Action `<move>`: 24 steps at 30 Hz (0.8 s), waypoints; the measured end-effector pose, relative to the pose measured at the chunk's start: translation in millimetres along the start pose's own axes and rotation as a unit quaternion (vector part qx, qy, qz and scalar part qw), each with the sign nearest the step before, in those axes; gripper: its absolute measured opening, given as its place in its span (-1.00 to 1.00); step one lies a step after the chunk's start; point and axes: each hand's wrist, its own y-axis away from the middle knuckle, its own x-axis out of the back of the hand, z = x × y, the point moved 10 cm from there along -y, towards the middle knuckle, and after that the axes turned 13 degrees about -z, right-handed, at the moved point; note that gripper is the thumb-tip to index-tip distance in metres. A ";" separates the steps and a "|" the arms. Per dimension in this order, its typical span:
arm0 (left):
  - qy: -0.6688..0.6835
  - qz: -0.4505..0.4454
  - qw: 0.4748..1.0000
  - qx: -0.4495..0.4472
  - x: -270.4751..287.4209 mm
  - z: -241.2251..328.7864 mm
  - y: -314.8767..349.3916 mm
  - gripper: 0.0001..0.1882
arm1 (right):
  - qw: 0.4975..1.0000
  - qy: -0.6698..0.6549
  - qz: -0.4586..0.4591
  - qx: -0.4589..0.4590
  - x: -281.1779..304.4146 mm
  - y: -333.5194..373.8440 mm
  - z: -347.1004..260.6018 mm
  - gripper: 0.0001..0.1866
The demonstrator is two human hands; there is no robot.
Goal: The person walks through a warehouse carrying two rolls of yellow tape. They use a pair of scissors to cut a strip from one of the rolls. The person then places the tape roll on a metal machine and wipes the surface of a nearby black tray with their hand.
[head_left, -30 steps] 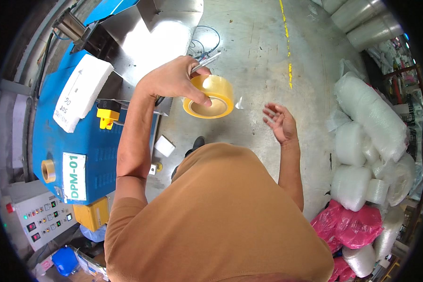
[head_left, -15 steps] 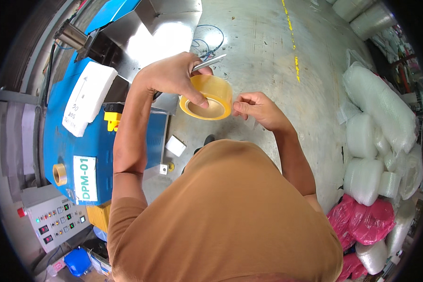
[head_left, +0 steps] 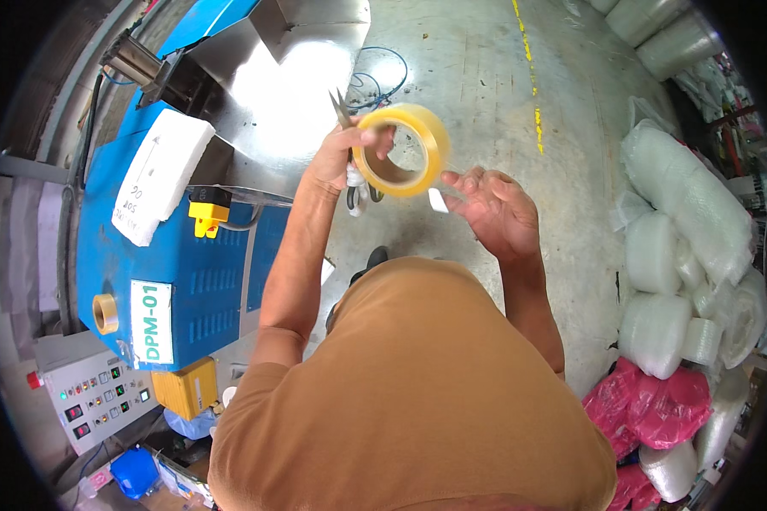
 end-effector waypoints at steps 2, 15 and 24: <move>0.082 0.029 0.995 -0.056 15.4 -4.9 0.5 -0.62 | 1.000 0.012 -0.012 0.018 -10.4 0.7 -9.7 -0.71; 0.255 0.256 0.927 -0.100 43.8 -40.7 4.2 -0.57 | 0.992 0.032 0.101 -0.066 1.1 31.2 37.1 -0.66; 0.208 0.314 0.921 -0.102 55.1 -40.1 6.5 -0.54 | 0.983 0.033 0.159 -0.090 11.1 57.6 43.4 -0.64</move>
